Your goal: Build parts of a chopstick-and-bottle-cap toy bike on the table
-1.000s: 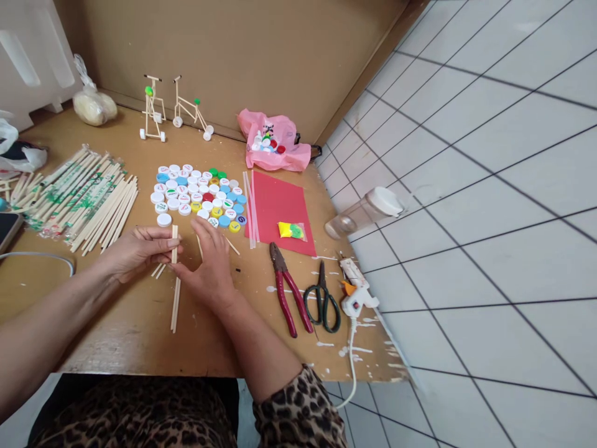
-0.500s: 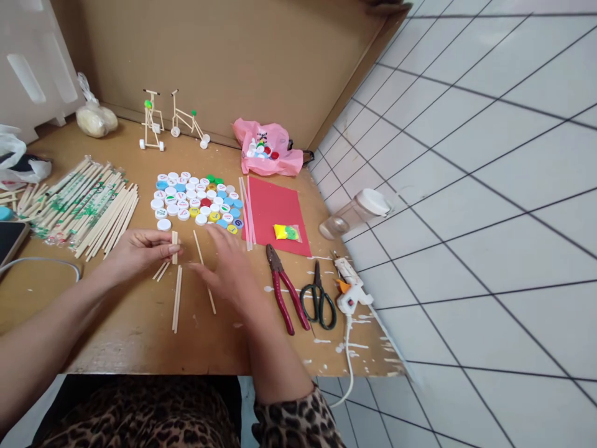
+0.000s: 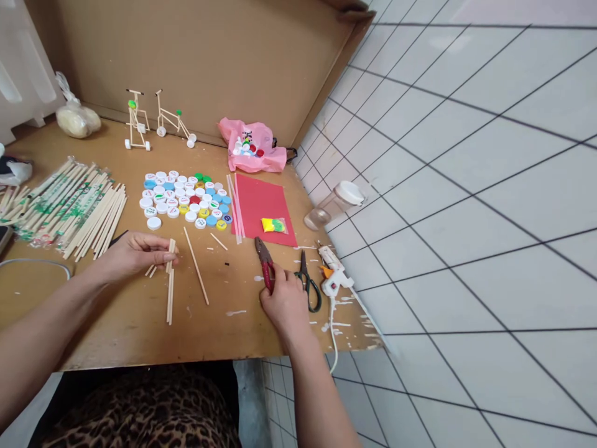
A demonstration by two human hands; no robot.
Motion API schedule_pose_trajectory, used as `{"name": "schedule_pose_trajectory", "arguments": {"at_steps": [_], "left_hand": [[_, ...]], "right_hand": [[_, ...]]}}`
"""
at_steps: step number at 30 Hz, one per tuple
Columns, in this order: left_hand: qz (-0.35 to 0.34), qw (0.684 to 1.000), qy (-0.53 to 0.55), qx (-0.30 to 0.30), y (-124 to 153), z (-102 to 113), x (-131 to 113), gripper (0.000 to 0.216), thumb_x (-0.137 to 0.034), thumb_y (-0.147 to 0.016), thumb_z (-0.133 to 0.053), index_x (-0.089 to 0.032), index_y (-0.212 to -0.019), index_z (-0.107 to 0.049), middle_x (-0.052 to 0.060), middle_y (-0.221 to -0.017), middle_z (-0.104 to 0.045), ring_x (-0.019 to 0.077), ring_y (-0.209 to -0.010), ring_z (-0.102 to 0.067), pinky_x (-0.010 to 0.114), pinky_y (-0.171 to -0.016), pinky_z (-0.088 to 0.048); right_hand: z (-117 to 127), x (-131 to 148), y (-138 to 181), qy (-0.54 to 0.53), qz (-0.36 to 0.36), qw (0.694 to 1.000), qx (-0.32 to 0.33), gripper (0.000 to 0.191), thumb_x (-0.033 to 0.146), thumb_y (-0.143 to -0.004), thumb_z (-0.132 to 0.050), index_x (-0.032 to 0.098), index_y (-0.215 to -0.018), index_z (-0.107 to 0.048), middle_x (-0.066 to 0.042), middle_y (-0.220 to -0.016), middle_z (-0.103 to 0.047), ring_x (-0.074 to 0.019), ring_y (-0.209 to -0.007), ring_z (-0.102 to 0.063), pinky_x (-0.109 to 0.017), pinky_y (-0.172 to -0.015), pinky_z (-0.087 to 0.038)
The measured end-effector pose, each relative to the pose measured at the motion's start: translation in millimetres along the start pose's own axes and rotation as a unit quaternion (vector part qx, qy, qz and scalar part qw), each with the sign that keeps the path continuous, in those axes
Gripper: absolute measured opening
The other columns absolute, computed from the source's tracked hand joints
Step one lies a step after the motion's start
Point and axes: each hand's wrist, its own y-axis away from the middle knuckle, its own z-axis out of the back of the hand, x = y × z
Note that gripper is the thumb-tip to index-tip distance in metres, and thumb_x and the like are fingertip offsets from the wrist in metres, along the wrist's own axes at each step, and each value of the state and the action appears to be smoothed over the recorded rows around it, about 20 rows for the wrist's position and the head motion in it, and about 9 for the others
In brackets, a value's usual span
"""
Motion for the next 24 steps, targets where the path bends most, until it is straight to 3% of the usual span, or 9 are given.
{"name": "schedule_pose_trajectory", "arguments": {"at_steps": [4, 8, 11, 13, 15, 17, 19, 21, 24], "left_hand": [[0.024, 0.997, -0.004, 0.077, 1.9, 1.1, -2.1, 0.018, -0.033, -0.062, -0.075, -0.018, -0.072, -0.075, 0.001, -0.064, -0.07, 0.009, -0.057, -0.056, 0.021, -0.055, -0.045], [0.055, 0.988, 0.025, 0.143, 2.3, 0.7, -1.7, 0.011, -0.026, -0.062, -0.076, -0.018, -0.07, -0.074, -0.001, -0.063, -0.07, 0.0084, -0.057, -0.058, 0.02, -0.059, -0.047], [0.064, 0.984, 0.035, 0.161, 2.3, 0.4, -1.9, 0.01, -0.024, -0.062, -0.077, -0.019, -0.069, -0.074, -0.002, -0.062, -0.07, 0.0075, -0.055, -0.058, 0.019, -0.057, -0.047], [0.065, 0.983, 0.041, 0.169, 2.7, 0.0, -2.7, 0.01, -0.024, -0.062, -0.078, -0.019, -0.069, -0.074, -0.003, -0.061, -0.071, 0.007, -0.053, -0.058, 0.018, -0.056, -0.047], [0.064, 0.981, 0.043, 0.18, 3.6, -0.7, -3.9, 0.009, -0.024, -0.062, -0.079, -0.019, -0.068, -0.073, -0.003, -0.061, -0.071, 0.0067, -0.052, -0.057, 0.018, -0.056, -0.047], [0.067, 0.979, 0.044, 0.19, 4.7, -1.7, -5.0, 0.01, -0.024, -0.061, -0.08, -0.019, -0.067, -0.073, -0.003, -0.06, -0.071, 0.0065, -0.051, -0.057, 0.018, -0.055, -0.047], [0.073, 0.977, 0.048, 0.195, 5.7, -2.4, -5.7, 0.012, -0.025, -0.06, -0.081, -0.018, -0.067, -0.074, -0.002, -0.06, -0.071, 0.0065, -0.051, -0.057, 0.017, -0.054, -0.047], [0.08, 0.976, 0.053, 0.197, 6.5, -2.3, -6.2, 0.015, -0.025, -0.06, -0.082, -0.018, -0.069, -0.074, -0.002, -0.06, -0.071, 0.0065, -0.051, -0.057, 0.017, -0.053, -0.047], [0.081, 0.975, 0.058, 0.2, 7.2, -0.9, -7.4, 0.016, -0.026, -0.06, -0.082, -0.018, -0.07, -0.074, -0.002, -0.061, -0.072, 0.0064, -0.05, -0.057, 0.017, -0.053, -0.047]], "right_hand": [[11.2, 16.0, -4.3, 0.073, -0.014, 0.997, 0.03, 0.055, 0.012, -0.083, -0.045, 0.005, -0.137, -0.042, -0.025, -0.12, -0.059, -0.0345, -0.113, -0.057, -0.041, -0.09, -0.043], [16.0, 13.1, -12.7, 0.066, -0.019, 0.997, 0.032, 0.042, 0.008, -0.083, -0.04, 0.004, -0.123, -0.053, -0.025, -0.115, -0.06, -0.0325, -0.108, -0.061, -0.038, -0.085, -0.043], [17.8, 0.1, -16.1, -0.055, -0.02, 0.998, 0.033, 0.032, 0.009, -0.079, -0.045, 0.011, -0.107, -0.06, -0.017, -0.102, -0.066, -0.0268, -0.094, -0.064, -0.032, -0.076, -0.046], [18.3, -7.1, -13.0, -0.212, -0.013, 0.977, 0.029, 0.024, 0.012, -0.077, -0.047, 0.016, -0.096, -0.061, -0.008, -0.085, -0.067, -0.0217, -0.079, -0.064, -0.028, -0.065, -0.046], [17.6, -8.1, -5.2, -0.418, 0.013, 0.906, 0.058, 0.021, 0.02, -0.077, -0.05, 0.018, -0.096, -0.059, -0.005, -0.08, -0.067, -0.0182, -0.069, -0.063, -0.024, -0.052, -0.042], [15.7, -1.6, 4.8, -0.603, 0.047, 0.783, 0.143, 0.033, 0.029, -0.077, -0.055, 0.019, -0.109, -0.055, -0.006, -0.092, -0.069, -0.0162, -0.066, -0.064, -0.02, -0.041, -0.034], [13.5, 10.1, 13.3, -0.684, 0.076, 0.682, 0.248, 0.045, 0.031, -0.075, -0.059, 0.021, -0.118, -0.051, -0.01, -0.104, -0.068, -0.016, -0.067, -0.067, -0.017, -0.035, -0.028], [12.3, 22.1, 17.9, -0.699, 0.106, 0.633, 0.314, 0.052, 0.028, -0.075, -0.06, 0.023, -0.125, -0.047, -0.011, -0.111, -0.067, -0.0171, -0.074, -0.069, -0.016, -0.038, -0.037], [14.4, 32.9, 17.7, -0.676, 0.156, 0.629, 0.351, 0.056, 0.02, -0.077, -0.059, 0.023, -0.131, -0.044, -0.009, -0.112, -0.066, -0.0171, -0.086, -0.067, -0.021, -0.053, -0.053]]}}
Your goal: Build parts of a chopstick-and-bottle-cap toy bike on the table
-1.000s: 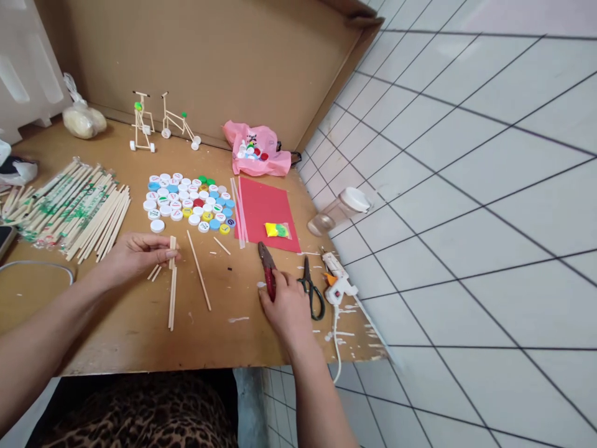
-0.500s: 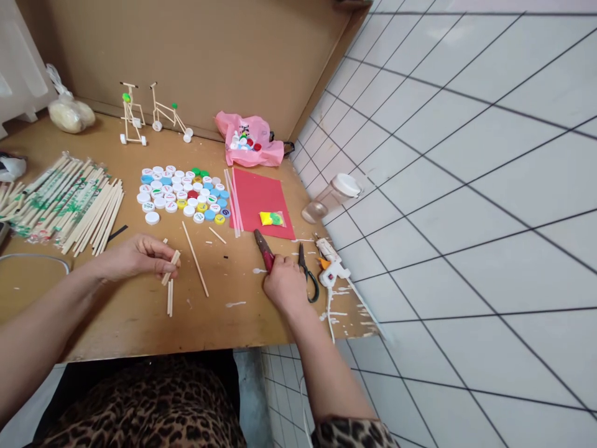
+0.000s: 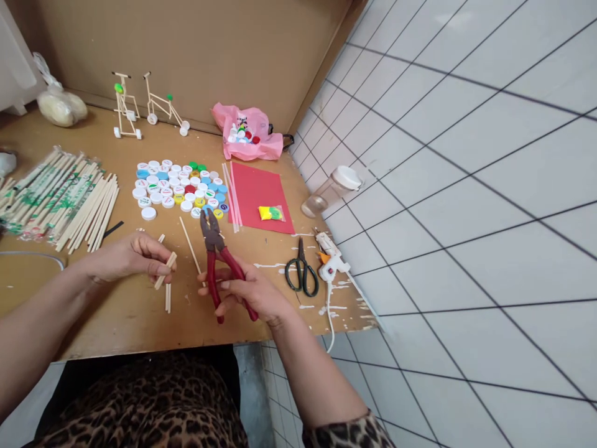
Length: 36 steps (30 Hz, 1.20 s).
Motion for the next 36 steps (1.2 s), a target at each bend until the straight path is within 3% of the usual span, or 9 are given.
{"name": "schedule_pose_trajectory", "arguments": {"at_steps": [3, 10, 25, 30, 33, 36], "left_hand": [[0.0, 1.0, 0.001, 0.009, 1.4, 1.0, -1.8, 0.015, -0.026, -0.06, -0.082, -0.017, -0.069, -0.074, -0.002, -0.061, -0.072, 0.0067, -0.05, -0.058, 0.018, -0.053, -0.047], [-0.001, 1.0, 0.02, 0.014, 2.2, 0.6, -3.1, 0.017, -0.029, -0.057, -0.084, -0.018, -0.065, -0.074, -0.001, -0.06, -0.072, 0.0071, -0.048, -0.059, 0.017, -0.049, -0.046], [-0.001, 0.999, 0.008, 0.038, 1.3, 0.6, -3.9, 0.013, -0.03, -0.061, -0.081, -0.019, -0.062, -0.074, 0.0, -0.059, -0.071, 0.0091, -0.048, -0.06, 0.018, -0.049, -0.046], [-0.004, 0.999, 0.02, 0.043, 3.6, 1.5, -4.6, 0.012, -0.028, -0.06, -0.082, -0.019, -0.062, -0.074, 0.0, -0.059, -0.071, 0.0081, -0.046, -0.058, 0.018, -0.048, -0.046], [-0.016, 0.999, 0.018, 0.026, 7.8, 3.4, -7.6, 0.012, -0.026, -0.06, -0.082, -0.019, -0.067, -0.075, 0.0, -0.061, -0.072, 0.0085, -0.049, -0.058, 0.019, -0.051, -0.047], [-0.035, 0.999, -0.003, 0.011, 11.0, 4.1, -10.5, 0.011, -0.026, -0.062, -0.08, -0.018, -0.069, -0.075, 0.001, -0.062, -0.071, 0.0085, -0.051, -0.057, 0.019, -0.053, -0.048]], "right_hand": [[0.0, 7.3, -2.1, 0.072, 0.001, 0.997, 0.04, 0.05, 0.014, -0.076, -0.058, 0.023, -0.125, -0.051, -0.006, -0.106, -0.065, -0.0135, -0.085, -0.062, -0.024, -0.063, -0.056], [-3.7, 20.7, -0.5, 0.258, -0.021, 0.964, 0.065, 0.051, 0.009, -0.073, -0.054, 0.023, -0.122, -0.057, 0.0, -0.087, -0.056, -0.0119, -0.076, -0.052, -0.023, -0.065, -0.05], [-10.0, 31.1, -0.2, 0.37, 0.0, 0.928, 0.05, 0.042, 0.011, -0.076, -0.05, 0.02, -0.117, -0.059, -0.001, -0.094, -0.062, -0.0142, -0.086, -0.055, -0.03, -0.086, -0.046], [-9.1, 26.2, -1.7, 0.275, -0.022, 0.96, 0.05, 0.04, 0.015, -0.076, -0.056, 0.019, -0.115, -0.059, -0.003, -0.1, -0.064, -0.014, -0.087, -0.058, -0.03, -0.082, -0.049], [-10.7, 19.8, -0.4, 0.118, -0.05, 0.991, 0.049, 0.052, 0.014, -0.069, -0.059, 0.021, -0.121, -0.055, -0.006, -0.112, -0.065, -0.0162, -0.096, -0.061, -0.031, -0.082, -0.052], [-13.4, 15.2, 2.0, -0.037, -0.083, 0.995, 0.036, 0.066, 0.009, -0.062, -0.056, 0.022, -0.127, -0.05, -0.008, -0.112, -0.068, -0.0193, -0.101, -0.065, -0.033, -0.08, -0.055]]}}
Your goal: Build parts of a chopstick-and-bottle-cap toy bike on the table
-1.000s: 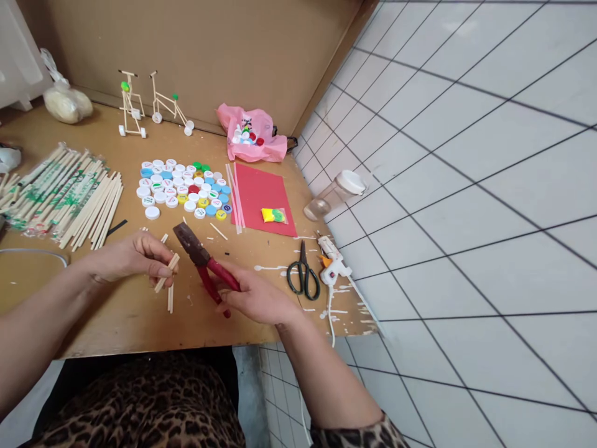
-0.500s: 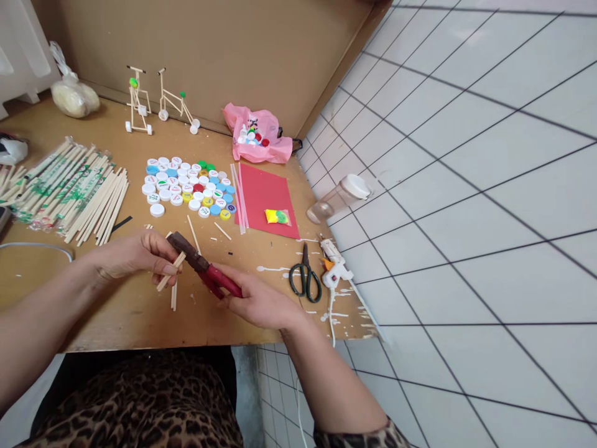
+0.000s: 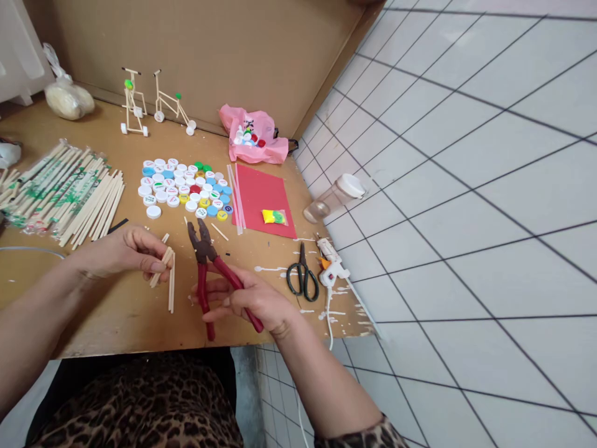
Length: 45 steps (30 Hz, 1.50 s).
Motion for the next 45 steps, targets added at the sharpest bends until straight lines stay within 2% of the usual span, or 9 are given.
{"name": "schedule_pose_trajectory", "arguments": {"at_steps": [3, 8, 10, 17, 21, 26, 34, 41, 45], "left_hand": [[-0.018, 0.999, -0.039, -0.008, 1.1, -1.6, -2.0, 0.009, -0.026, -0.065, -0.077, -0.018, -0.069, -0.075, 0.001, -0.062, -0.069, 0.008, -0.051, -0.055, 0.018, -0.052, -0.047], [-0.064, 0.99, -0.115, -0.048, 2.8, -5.5, -4.4, 0.007, -0.026, -0.068, -0.072, -0.019, -0.069, -0.075, 0.007, -0.106, -0.074, 0.0092, -0.061, -0.06, 0.019, -0.052, -0.048], [-0.087, 0.984, -0.144, -0.052, 2.9, -6.7, -3.9, 0.008, -0.026, -0.07, -0.071, -0.02, -0.07, -0.076, 0.008, -0.11, -0.073, 0.0129, -0.072, -0.064, 0.019, -0.054, -0.049], [-0.151, 0.96, -0.234, -0.033, -0.2, -11.5, 0.9, 0.011, -0.025, -0.076, -0.067, -0.023, -0.077, -0.078, 0.006, -0.105, -0.075, 0.0183, -0.092, -0.068, 0.03, -0.082, -0.052], [-0.153, 0.96, -0.203, -0.119, 0.7, -11.5, -0.4, 0.009, -0.028, -0.074, -0.07, -0.022, -0.076, -0.077, 0.006, -0.095, -0.076, 0.0174, -0.083, -0.068, 0.027, -0.073, -0.054], [-0.224, 0.945, -0.117, -0.206, 0.7, -12.4, -1.6, 0.016, -0.035, -0.073, -0.073, -0.02, -0.065, -0.074, 0.003, -0.071, -0.07, 0.0132, -0.063, -0.061, 0.024, -0.057, -0.052], [-0.234, 0.931, -0.17, -0.224, -4.0, -19.4, -0.3, 0.008, -0.028, -0.072, -0.073, -0.023, -0.065, -0.074, 0.002, -0.075, -0.074, 0.0157, -0.07, -0.065, 0.028, -0.07, -0.053], [-0.265, 0.914, -0.209, -0.224, -5.7, -17.4, 3.2, 0.01, -0.03, -0.076, -0.07, -0.023, -0.069, -0.074, 0.003, -0.074, -0.074, 0.017, -0.071, -0.064, 0.03, -0.071, -0.051], [-0.304, 0.883, -0.275, -0.228, -7.5, -20.3, 6.5, 0.012, -0.026, -0.081, -0.066, -0.023, -0.072, -0.074, 0.003, -0.071, -0.074, 0.0163, -0.07, -0.063, 0.029, -0.069, -0.05]], "right_hand": [[-2.1, -4.0, 2.4, -0.067, -0.013, 0.998, -0.011, 0.073, 0.007, -0.057, -0.052, 0.021, -0.128, -0.048, -0.007, -0.109, -0.07, -0.0206, -0.1, -0.067, -0.033, -0.076, -0.056], [-4.3, -14.1, 7.9, -0.028, -0.014, 0.999, -0.023, 0.071, 0.003, -0.058, -0.055, 0.022, -0.127, -0.053, -0.007, -0.118, -0.067, -0.0186, -0.106, -0.064, -0.03, -0.079, -0.057], [-4.7, -17.1, 9.4, -0.014, -0.02, 1.0, -0.018, 0.068, 0.003, -0.059, -0.057, 0.022, -0.124, -0.056, -0.006, -0.12, -0.067, -0.017, -0.106, -0.063, -0.028, -0.08, -0.057], [-3.4, -10.9, 11.9, 0.016, -0.027, 0.999, -0.015, 0.069, 0.003, -0.061, -0.059, 0.023, -0.127, -0.055, -0.005, -0.127, -0.062, -0.0156, -0.108, -0.061, -0.024, -0.078, -0.057], [-5.6, -7.0, 13.2, 0.042, -0.037, 0.998, -0.018, 0.067, 0.004, -0.064, -0.061, 0.023, -0.128, -0.056, -0.005, -0.131, -0.06, -0.0167, -0.115, -0.058, -0.023, -0.08, -0.056], [-7.6, -10.5, 12.3, 0.037, -0.029, 0.999, -0.011, 0.068, 0.006, -0.063, -0.063, 0.024, -0.127, -0.055, -0.005, -0.131, -0.06, -0.0172, -0.118, -0.056, -0.023, -0.08, -0.056], [-11.4, -10.3, 8.8, 0.043, -0.02, 0.999, 0.02, 0.069, 0.007, -0.064, -0.063, 0.025, -0.13, -0.053, -0.006, -0.13, -0.06, -0.0172, -0.119, -0.056, -0.025, -0.082, -0.055], [-17.8, -6.8, 8.5, 0.04, -0.018, 0.999, 0.029, 0.069, 0.008, -0.063, -0.065, 0.025, -0.13, -0.054, -0.006, -0.126, -0.062, -0.0161, -0.115, -0.057, -0.033, -0.098, -0.047], [-18.9, -9.5, 7.3, 0.044, -0.022, 0.999, 0.021, 0.071, 0.007, -0.062, -0.065, 0.025, -0.13, -0.054, -0.006, -0.127, -0.062, -0.0164, -0.115, -0.058, -0.035, -0.101, -0.046]]}}
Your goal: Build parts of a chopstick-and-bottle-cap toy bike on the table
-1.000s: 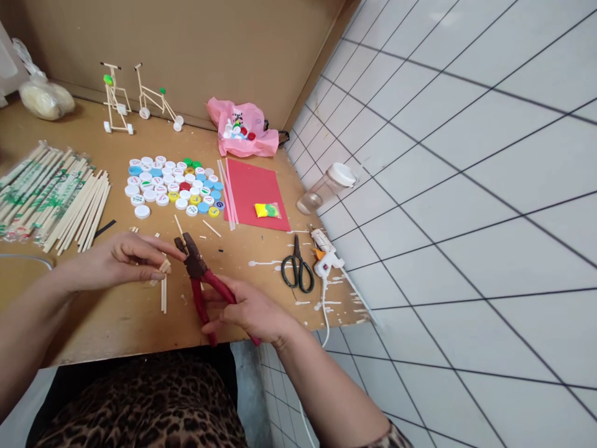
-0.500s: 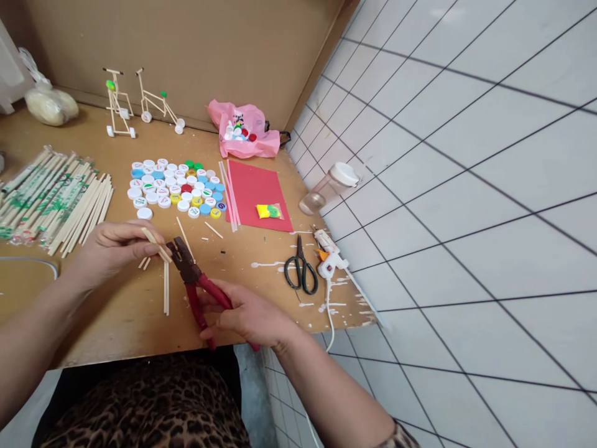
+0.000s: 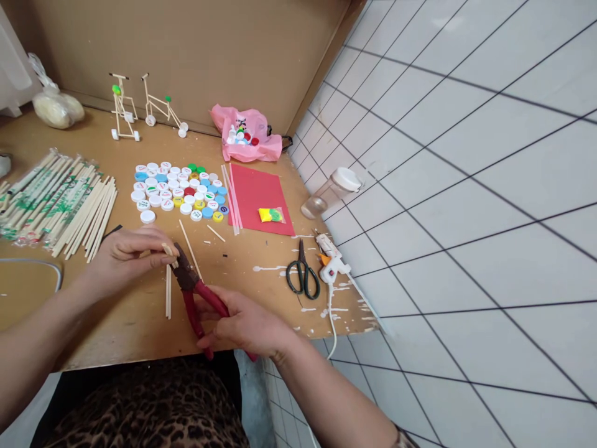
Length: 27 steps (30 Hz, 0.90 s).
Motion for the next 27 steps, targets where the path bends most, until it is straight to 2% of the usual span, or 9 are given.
{"name": "schedule_pose_trajectory", "arguments": {"at_steps": [4, 6, 8, 10, 12, 15, 20, 27], "left_hand": [[-0.129, 0.986, -0.105, -0.015, 1.4, -8.3, 4.2, 0.016, -0.021, -0.086, -0.06, -0.022, -0.077, -0.073, 0.002, -0.071, -0.074, 0.0148, -0.067, -0.062, 0.028, -0.067, -0.049], [-0.161, 0.977, -0.132, -0.042, 1.5, -10.0, 5.8, 0.015, -0.019, -0.085, -0.06, -0.022, -0.078, -0.073, 0.002, -0.072, -0.074, 0.014, -0.066, -0.061, 0.028, -0.066, -0.048], [-0.141, 0.979, -0.119, -0.081, 1.4, -8.3, 5.7, 0.014, -0.018, -0.084, -0.062, -0.022, -0.077, -0.072, 0.001, -0.072, -0.074, 0.0135, -0.067, -0.062, 0.027, -0.066, -0.049], [-0.083, 0.988, -0.063, -0.115, 1.0, -3.6, 3.2, 0.012, -0.018, -0.082, -0.064, -0.023, -0.074, -0.073, 0.001, -0.072, -0.074, 0.0133, -0.067, -0.063, 0.026, -0.067, -0.05], [-0.008, 0.991, 0.011, -0.13, 0.4, 2.0, -0.9, 0.01, -0.02, -0.078, -0.067, -0.023, -0.072, -0.073, 0.001, -0.074, -0.074, 0.0135, -0.068, -0.065, 0.026, -0.065, -0.051], [0.043, 0.988, 0.084, -0.122, -1.0, 6.6, -8.0, 0.008, -0.019, -0.073, -0.07, -0.023, -0.067, -0.074, 0.001, -0.071, -0.074, 0.0138, -0.067, -0.065, 0.025, -0.065, -0.052], [0.033, 0.993, 0.101, -0.051, -2.5, 3.3, -13.6, 0.012, -0.019, -0.073, -0.07, -0.025, -0.064, -0.075, 0.001, -0.068, -0.074, 0.0142, -0.065, -0.065, 0.025, -0.063, -0.052], [0.031, 0.993, 0.105, -0.038, -0.8, 0.3, -7.2, 0.012, -0.015, -0.072, -0.07, -0.024, -0.07, -0.076, 0.003, -0.071, -0.074, 0.015, -0.068, -0.066, 0.026, -0.066, -0.053]], "right_hand": [[1.0, -4.7, -5.2, -0.008, 0.002, 1.0, -0.006, 0.074, 0.004, -0.059, -0.069, 0.024, -0.129, -0.056, -0.005, -0.13, -0.061, -0.0176, -0.119, -0.057, -0.035, -0.105, -0.042], [1.9, -6.0, -7.5, -0.016, 0.006, 1.0, -0.015, 0.077, 0.004, -0.058, -0.071, 0.025, -0.13, -0.055, -0.005, -0.132, -0.06, -0.0181, -0.122, -0.054, -0.036, -0.108, -0.039], [2.8, -5.8, -8.4, -0.024, 0.013, 0.999, -0.023, 0.077, 0.003, -0.058, -0.071, 0.026, -0.13, -0.055, -0.005, -0.133, -0.059, -0.0186, -0.126, -0.052, -0.038, -0.111, -0.036], [3.4, -4.7, -7.6, -0.027, 0.016, 0.999, -0.015, 0.076, 0.003, -0.058, -0.072, 0.026, -0.129, -0.056, -0.005, -0.134, -0.058, -0.0187, -0.127, -0.051, -0.039, -0.112, -0.035], [3.3, -3.5, -5.9, -0.03, 0.015, 0.999, 0.006, 0.075, 0.002, -0.058, -0.072, 0.026, -0.128, -0.058, -0.005, -0.133, -0.059, -0.0189, -0.127, -0.051, -0.039, -0.111, -0.035], [2.2, -3.4, -3.0, -0.049, 0.013, 0.999, 0.021, 0.074, 0.002, -0.06, -0.07, 0.027, -0.129, -0.057, -0.006, -0.133, -0.059, -0.0189, -0.127, -0.052, -0.039, -0.108, -0.04], [0.4, -6.3, -0.5, -0.072, 0.014, 0.997, 0.028, 0.074, 0.0, -0.062, -0.068, 0.028, -0.129, -0.056, -0.006, -0.135, -0.057, -0.0179, -0.124, -0.054, -0.033, -0.099, -0.048], [-1.1, -8.6, 1.1, -0.085, 0.022, 0.996, 0.032, 0.076, -0.001, -0.061, -0.064, 0.03, -0.13, -0.055, -0.005, -0.136, -0.056, -0.0192, -0.125, -0.052, -0.03, -0.087, -0.055]]}}
